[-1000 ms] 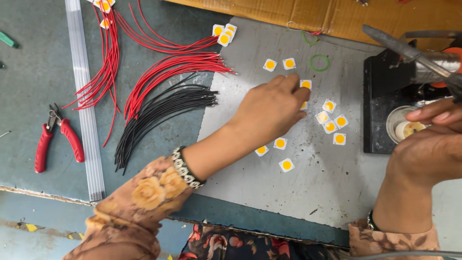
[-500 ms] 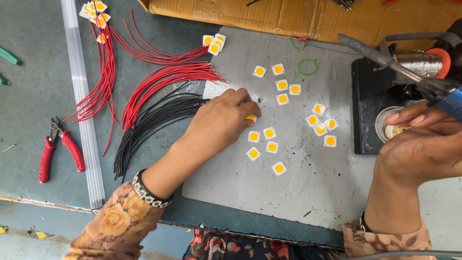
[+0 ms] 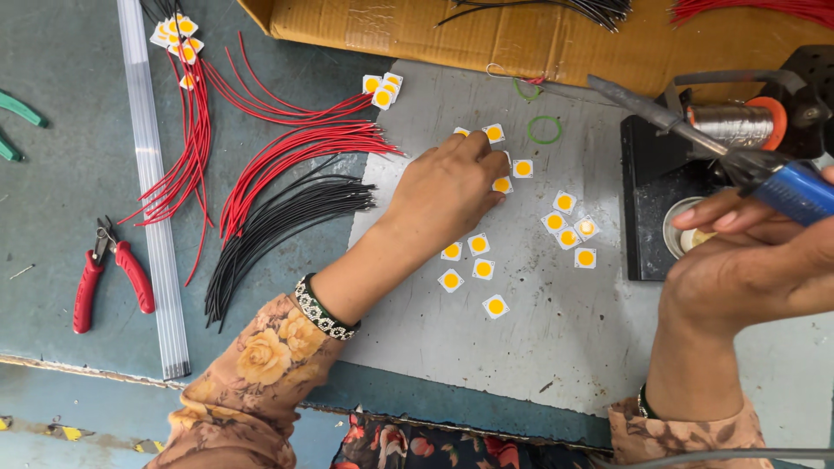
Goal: The person uses a soldering iron to attach red and black wires to small square LED modules laid out on a work surface. They repeatedly pick up wires, position them on the LED contacts, and apply solder to secure the connections.
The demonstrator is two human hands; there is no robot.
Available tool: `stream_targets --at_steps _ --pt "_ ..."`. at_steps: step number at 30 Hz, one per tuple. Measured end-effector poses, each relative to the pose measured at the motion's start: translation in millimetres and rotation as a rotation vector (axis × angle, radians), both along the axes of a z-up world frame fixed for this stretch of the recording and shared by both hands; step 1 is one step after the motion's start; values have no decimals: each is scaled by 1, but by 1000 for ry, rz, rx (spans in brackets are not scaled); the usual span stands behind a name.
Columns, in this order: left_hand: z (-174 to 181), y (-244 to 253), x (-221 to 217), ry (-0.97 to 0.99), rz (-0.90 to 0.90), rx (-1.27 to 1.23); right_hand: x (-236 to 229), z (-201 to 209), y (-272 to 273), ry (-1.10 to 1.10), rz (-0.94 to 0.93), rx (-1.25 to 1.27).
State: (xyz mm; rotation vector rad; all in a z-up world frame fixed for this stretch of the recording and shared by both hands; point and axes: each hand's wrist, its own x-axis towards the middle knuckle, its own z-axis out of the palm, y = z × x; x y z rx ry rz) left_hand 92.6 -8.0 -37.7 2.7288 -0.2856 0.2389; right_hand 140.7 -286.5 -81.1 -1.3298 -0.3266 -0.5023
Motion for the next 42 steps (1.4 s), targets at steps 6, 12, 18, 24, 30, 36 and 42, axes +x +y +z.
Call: stream_targets --at_steps 6,12,18,24,30,36,42 --pt "-3 1 0 -7 -28 58 -3 14 10 -45 5 -44" --pt "3 6 -6 0 25 14 -1 19 11 -102 -13 -123" --pt "1 -7 -5 52 95 51 -2 20 12 -93 6 -103" --pt "16 -1 -23 65 1 83 1 23 11 -137 0 -149" --pt "28 7 -27 91 34 -5 -2 21 12 -72 -14 -73" --pt "7 14 20 -87 64 72 0 22 12 -88 -13 -77" --pt "-7 15 24 -96 102 83 3 23 13 -125 -60 -121"
